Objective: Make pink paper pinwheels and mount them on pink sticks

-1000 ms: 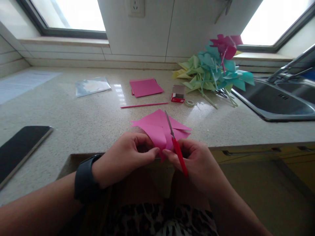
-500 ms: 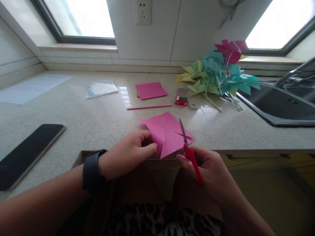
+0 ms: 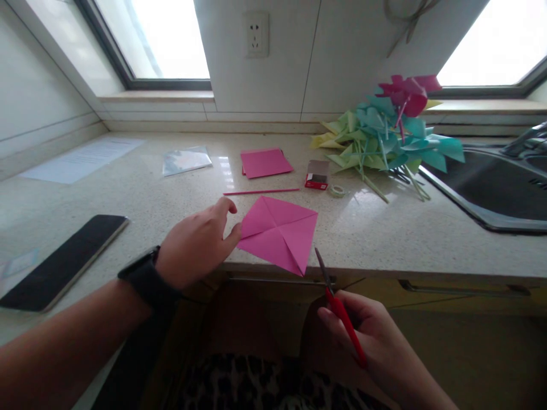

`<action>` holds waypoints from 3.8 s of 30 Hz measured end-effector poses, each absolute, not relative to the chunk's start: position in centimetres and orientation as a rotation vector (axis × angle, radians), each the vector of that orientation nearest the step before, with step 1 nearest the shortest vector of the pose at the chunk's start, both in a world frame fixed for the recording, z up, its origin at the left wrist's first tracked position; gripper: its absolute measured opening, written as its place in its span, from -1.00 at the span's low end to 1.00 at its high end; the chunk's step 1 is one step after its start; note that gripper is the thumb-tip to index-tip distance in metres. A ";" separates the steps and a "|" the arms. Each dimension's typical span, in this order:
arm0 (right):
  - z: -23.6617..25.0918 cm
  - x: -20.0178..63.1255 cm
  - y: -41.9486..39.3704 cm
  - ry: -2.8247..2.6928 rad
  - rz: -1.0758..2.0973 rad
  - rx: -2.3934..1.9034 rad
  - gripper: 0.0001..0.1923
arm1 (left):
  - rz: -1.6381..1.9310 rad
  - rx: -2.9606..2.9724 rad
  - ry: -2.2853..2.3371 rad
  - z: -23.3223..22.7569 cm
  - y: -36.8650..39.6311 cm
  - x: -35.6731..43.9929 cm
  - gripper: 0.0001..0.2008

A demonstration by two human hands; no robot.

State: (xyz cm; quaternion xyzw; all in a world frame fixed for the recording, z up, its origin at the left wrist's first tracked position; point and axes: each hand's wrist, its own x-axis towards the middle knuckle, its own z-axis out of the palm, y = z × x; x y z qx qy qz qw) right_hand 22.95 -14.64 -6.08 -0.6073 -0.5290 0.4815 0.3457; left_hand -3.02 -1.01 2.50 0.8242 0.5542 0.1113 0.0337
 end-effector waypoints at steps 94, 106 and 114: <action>-2.2 18.7 -11.1 -0.994 1.505 -1.280 -0.80 | 0.623 1.251 0.958 -1.9 -7.1 0.7 -0.72; -1.7 18.5 -10.8 -1.001 1.468 -1.309 -0.70 | 0.618 1.344 0.951 -2.0 -7.1 0.7 -0.69; -1.6 18.6 -11.0 -1.027 1.436 -1.355 -0.70 | 0.574 1.363 0.984 -1.8 -7.1 0.6 -0.68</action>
